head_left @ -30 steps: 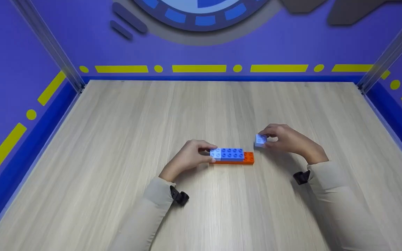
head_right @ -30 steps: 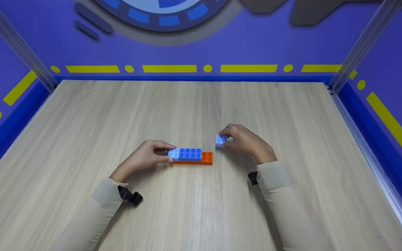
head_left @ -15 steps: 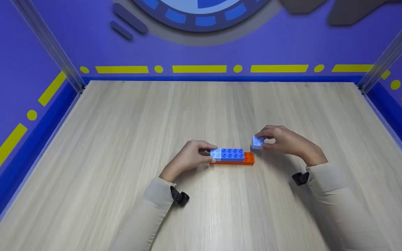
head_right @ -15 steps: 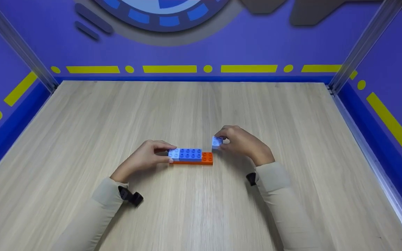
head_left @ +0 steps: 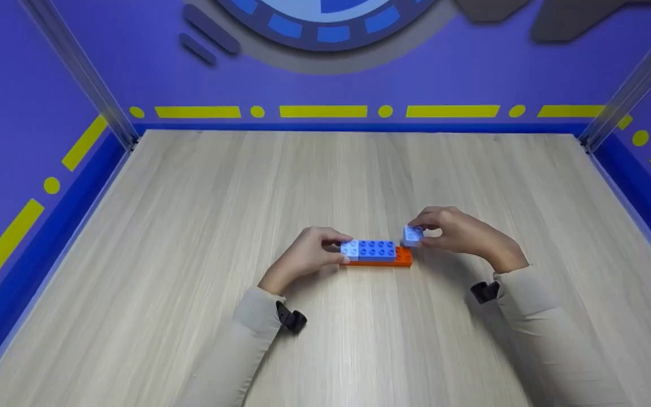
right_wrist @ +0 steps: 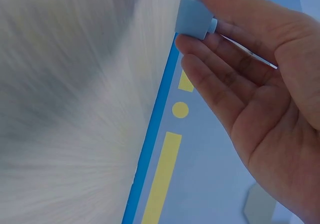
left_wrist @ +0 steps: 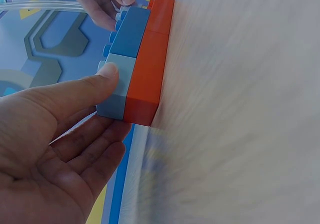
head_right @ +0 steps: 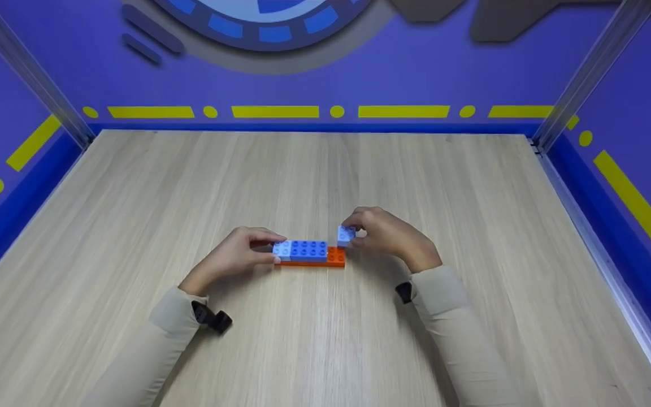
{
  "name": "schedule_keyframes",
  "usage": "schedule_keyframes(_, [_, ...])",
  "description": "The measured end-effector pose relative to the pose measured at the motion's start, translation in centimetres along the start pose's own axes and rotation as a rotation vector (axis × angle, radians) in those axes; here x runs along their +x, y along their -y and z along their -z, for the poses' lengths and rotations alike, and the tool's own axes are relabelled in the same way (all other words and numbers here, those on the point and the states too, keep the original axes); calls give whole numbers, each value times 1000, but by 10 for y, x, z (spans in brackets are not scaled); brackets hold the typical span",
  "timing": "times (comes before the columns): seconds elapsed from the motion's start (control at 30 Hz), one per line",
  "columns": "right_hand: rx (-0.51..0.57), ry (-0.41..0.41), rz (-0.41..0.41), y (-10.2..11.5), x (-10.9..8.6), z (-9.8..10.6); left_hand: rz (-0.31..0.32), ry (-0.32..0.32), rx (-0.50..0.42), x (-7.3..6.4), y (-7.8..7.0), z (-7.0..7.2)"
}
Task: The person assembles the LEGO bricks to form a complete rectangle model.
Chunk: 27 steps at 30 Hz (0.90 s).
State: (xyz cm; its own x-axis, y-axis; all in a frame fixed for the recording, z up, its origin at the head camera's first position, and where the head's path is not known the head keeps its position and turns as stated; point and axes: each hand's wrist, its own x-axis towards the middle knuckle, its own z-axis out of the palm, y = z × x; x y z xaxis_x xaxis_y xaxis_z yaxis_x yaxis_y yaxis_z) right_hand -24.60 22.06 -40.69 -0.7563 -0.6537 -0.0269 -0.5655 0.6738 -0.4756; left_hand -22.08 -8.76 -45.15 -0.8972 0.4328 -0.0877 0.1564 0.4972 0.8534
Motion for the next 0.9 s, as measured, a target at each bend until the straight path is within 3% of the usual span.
schedule_keyframes(0.9, [-19, 40, 82, 11, 2, -6, -11, 0, 14, -1, 0, 1])
